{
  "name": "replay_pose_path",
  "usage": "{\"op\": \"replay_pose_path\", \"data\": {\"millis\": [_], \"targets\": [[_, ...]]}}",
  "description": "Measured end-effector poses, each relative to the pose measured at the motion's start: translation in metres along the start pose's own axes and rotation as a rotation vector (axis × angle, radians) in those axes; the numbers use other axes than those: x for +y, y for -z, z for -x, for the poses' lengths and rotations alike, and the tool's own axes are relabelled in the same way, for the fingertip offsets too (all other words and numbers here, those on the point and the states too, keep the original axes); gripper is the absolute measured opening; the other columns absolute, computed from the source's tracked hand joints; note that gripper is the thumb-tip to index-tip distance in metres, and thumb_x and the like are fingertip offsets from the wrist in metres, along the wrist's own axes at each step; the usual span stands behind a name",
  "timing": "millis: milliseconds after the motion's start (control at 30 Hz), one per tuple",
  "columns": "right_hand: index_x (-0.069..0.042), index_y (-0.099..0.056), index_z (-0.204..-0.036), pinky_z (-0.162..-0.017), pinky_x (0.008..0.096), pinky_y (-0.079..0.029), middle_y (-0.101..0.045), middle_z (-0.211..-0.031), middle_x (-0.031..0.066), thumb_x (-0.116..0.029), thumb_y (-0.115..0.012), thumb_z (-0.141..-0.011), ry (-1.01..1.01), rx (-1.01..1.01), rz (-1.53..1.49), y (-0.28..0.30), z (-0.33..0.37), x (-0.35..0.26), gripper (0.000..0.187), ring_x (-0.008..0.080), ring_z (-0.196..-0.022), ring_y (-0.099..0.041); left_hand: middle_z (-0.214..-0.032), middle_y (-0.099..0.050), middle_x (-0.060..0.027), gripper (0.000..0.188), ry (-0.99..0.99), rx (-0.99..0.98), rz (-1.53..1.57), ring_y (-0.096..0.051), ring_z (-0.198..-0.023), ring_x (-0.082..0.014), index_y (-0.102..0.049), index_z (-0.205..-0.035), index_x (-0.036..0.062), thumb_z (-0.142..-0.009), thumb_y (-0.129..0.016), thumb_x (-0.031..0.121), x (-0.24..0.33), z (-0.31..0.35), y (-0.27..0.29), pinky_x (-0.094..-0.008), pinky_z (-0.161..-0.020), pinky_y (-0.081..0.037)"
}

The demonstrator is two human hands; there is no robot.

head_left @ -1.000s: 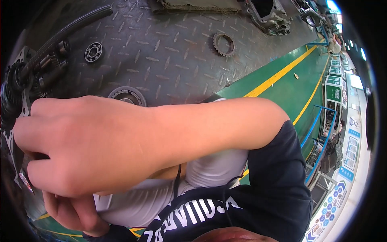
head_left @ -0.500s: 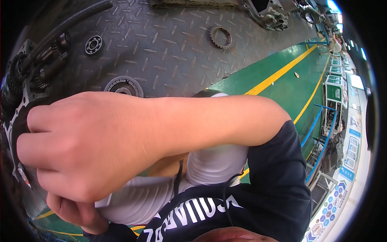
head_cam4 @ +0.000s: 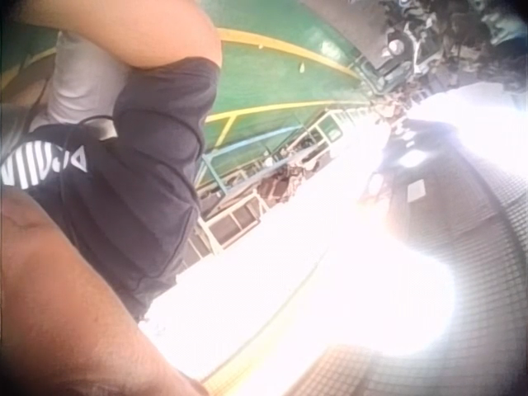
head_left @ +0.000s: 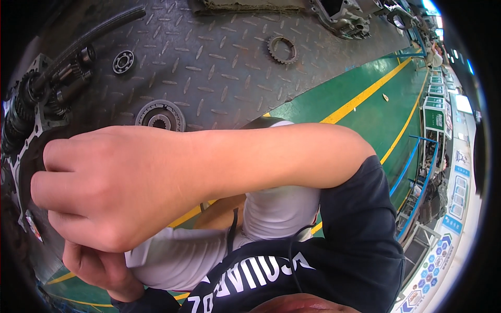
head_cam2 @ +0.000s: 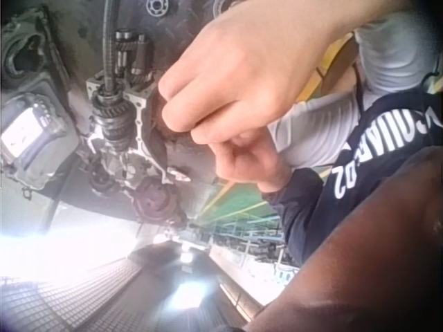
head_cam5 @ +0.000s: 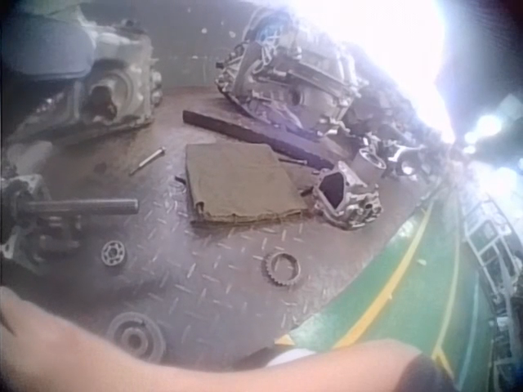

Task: The person fits gear components and bearings onto a shaft by hand. They then pick up the shaft and place it into a transmission housing.

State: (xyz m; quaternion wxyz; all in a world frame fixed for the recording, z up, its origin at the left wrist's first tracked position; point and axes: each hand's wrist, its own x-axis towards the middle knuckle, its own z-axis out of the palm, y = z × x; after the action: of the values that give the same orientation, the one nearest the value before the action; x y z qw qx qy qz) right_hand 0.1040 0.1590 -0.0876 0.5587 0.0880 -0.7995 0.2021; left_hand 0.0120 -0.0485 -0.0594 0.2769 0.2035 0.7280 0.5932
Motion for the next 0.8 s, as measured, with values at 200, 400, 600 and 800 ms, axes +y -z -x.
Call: {"op": "replay_pose_path", "data": {"millis": [200, 400, 600, 800], "targets": [[-0.009, -0.073, -0.074, -0.066, 0.0335, -0.051, -0.06, -0.083, 0.0024, -0.026, -0.073, -0.067, 0.049, -0.004, 0.078, 0.001, -0.001, -0.003, 0.019, 0.0228, -0.075, -0.058, -0.153, -0.051, -0.0097, 0.044, -0.16, -0.107, -0.407, -0.054, -0.135, -0.0173, -0.043, -0.154, 0.0017, -0.112, -0.033, 0.012, -0.001, 0.002, 0.004, -0.0335, -0.109, -0.051], [-0.008, -0.072, -0.076, -0.068, 0.033, -0.053, -0.061, -0.087, 0.0036, -0.025, -0.074, -0.069, 0.048, 0.026, 0.032, 0.0, -0.001, 0.002, 0.018, 0.0237, -0.08, -0.059, -0.159, -0.046, -0.0098, 0.048, 0.025, -0.446, 0.397, -0.046, -0.145, -0.0191, -0.039, -0.158, 0.0032, -0.113, -0.034, 0.018, -0.001, -0.015, 0.012, -0.0366, -0.118, -0.043], [-0.005, -0.07, -0.082, -0.069, 0.0322, -0.057, -0.06, -0.09, 0.0053, -0.019, -0.071, -0.075, -0.003, -0.025, -0.031, 0.007, 0.003, 0.004, 0.016, 0.0241, -0.086, -0.061, -0.164, -0.043, -0.015, 0.051, 0.242, -0.611, 0.913, -0.042, -0.153, -0.0253, -0.035, -0.16, -0.0001, -0.114, -0.034, 0.02, 0.0, -0.028, -0.004, -0.0443, -0.128, -0.036], [-0.004, -0.07, -0.087, -0.066, 0.0328, -0.057, -0.06, -0.094, 0.0068, -0.016, -0.072, -0.077, 0.011, -0.02, -0.032, 0.007, 0.005, 0.011, 0.016, 0.0248, -0.084, -0.062, -0.159, -0.051, -0.0188, 0.046, 0.262, -0.474, 0.852, -0.05, -0.147, -0.0277, -0.039, -0.157, -0.0051, -0.116, -0.037, 0.017, 0.001, -0.035, -0.011, -0.0425, -0.125, -0.04]]}}
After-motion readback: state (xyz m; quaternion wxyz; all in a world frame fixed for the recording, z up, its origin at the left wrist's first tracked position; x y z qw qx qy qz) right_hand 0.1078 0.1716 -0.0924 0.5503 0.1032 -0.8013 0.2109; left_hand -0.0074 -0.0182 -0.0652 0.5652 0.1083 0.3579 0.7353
